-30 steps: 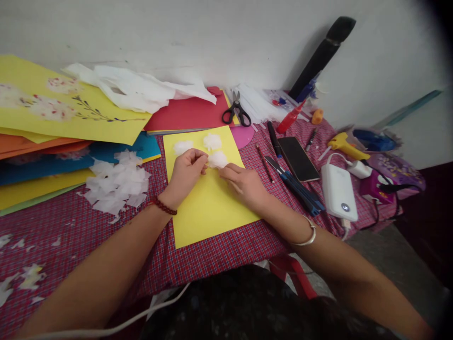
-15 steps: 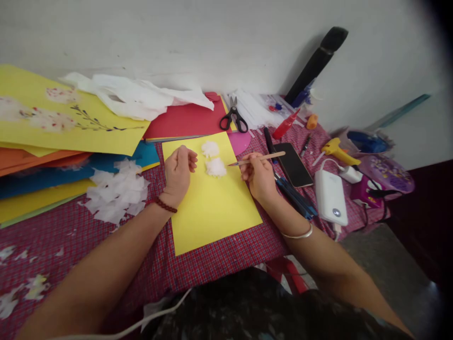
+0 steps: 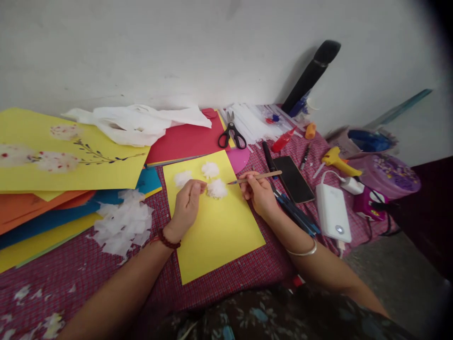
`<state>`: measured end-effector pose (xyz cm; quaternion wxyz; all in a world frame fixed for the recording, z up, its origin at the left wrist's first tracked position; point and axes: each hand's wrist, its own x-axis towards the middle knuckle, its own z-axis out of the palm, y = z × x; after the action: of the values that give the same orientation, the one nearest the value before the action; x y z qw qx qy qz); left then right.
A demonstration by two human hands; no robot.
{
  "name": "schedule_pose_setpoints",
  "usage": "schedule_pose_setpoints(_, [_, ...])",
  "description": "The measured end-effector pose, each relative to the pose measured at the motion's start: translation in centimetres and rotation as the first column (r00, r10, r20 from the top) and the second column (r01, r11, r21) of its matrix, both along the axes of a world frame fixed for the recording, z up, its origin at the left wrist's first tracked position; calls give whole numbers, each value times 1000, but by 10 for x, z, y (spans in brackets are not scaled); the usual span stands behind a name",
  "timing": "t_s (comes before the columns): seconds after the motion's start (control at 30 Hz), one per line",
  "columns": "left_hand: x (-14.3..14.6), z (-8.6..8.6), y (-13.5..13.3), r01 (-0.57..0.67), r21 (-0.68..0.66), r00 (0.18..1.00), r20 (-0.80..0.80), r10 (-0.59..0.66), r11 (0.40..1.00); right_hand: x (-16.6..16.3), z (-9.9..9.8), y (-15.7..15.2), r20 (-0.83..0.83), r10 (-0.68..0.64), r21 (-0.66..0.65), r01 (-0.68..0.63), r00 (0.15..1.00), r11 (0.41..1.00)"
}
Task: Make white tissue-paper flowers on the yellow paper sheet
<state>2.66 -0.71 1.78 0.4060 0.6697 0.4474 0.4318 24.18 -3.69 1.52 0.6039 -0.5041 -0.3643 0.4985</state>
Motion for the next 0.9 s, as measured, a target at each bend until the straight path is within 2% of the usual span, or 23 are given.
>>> schedule_pose_setpoints(0.1, [1, -4, -1, 64, 106, 979, -197, -42, 992, -1, 2, 1, 81, 49, 5, -50, 996, 999])
schedule_pose_setpoints(0.23, [2, -4, -4, 230, 211, 906, -403, -129, 950, -6, 0, 4, 223, 123, 41, -136, 967, 990])
schedule_pose_setpoints(0.53, [3, -4, -4, 350, 236, 800, -579, -158, 906, -8, -13, 4, 453, 163, 44, -204, 877, 978])
schedule_pose_setpoints(0.63, [4, -3, -5, 355, 241, 800, -578, -160, 903, -7, -11, 2, 444, 146, 31, -178, 884, 984])
schedule_pose_setpoints(0.73, [4, -2, -6, 304, 241, 838, -529, -139, 922, -7, -7, 2, 397, 107, 24, -127, 912, 992])
schedule_pose_setpoints(0.83, [5, -2, -8, 242, 234, 871, -480, -104, 942, -7, -5, 4, 269, 65, 34, -76, 961, 997])
schedule_pose_setpoints(0.9, [7, -3, -9, 274, 226, 858, -496, -132, 935, -5, -6, 6, 178, 48, 35, -55, 983, 998])
